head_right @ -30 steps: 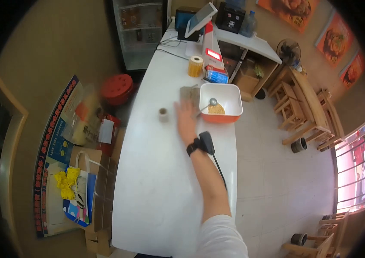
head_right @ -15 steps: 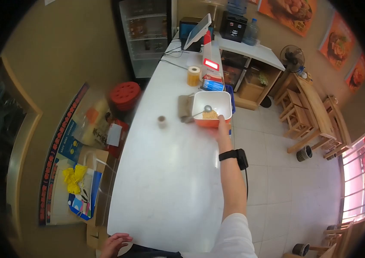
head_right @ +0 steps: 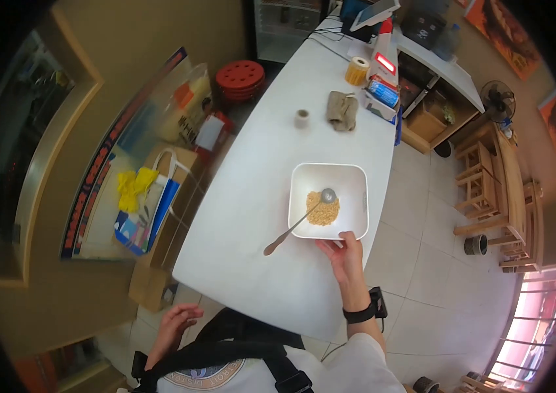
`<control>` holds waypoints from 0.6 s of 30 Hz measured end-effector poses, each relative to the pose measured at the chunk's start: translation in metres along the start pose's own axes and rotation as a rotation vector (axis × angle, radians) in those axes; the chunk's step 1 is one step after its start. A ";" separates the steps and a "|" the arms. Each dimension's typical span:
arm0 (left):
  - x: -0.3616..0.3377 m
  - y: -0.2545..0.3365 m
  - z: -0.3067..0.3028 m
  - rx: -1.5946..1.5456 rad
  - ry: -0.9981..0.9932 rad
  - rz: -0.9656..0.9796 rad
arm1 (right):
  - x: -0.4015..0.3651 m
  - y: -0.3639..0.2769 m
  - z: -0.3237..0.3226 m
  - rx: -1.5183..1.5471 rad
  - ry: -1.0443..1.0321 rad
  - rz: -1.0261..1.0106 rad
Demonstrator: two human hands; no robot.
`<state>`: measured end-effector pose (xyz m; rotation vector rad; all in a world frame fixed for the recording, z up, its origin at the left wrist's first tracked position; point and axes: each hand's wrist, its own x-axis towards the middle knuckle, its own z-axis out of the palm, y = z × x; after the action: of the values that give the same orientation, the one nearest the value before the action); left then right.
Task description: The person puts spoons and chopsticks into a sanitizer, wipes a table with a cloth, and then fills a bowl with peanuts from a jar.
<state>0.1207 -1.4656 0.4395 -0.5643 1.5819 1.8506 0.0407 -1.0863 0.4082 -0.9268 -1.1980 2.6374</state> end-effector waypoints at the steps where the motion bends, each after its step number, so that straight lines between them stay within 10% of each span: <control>1: -0.006 -0.003 -0.006 -0.023 0.002 0.033 | -0.013 0.014 0.003 0.011 0.002 -0.010; 18: -0.146 -0.143 -0.195 -0.297 0.280 0.052 | -0.127 0.134 0.068 -0.210 -0.068 -0.031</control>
<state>0.3092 -1.6727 0.4007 -0.9590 1.5119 2.1374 0.1259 -1.2642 0.4090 -0.8451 -1.5158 2.5757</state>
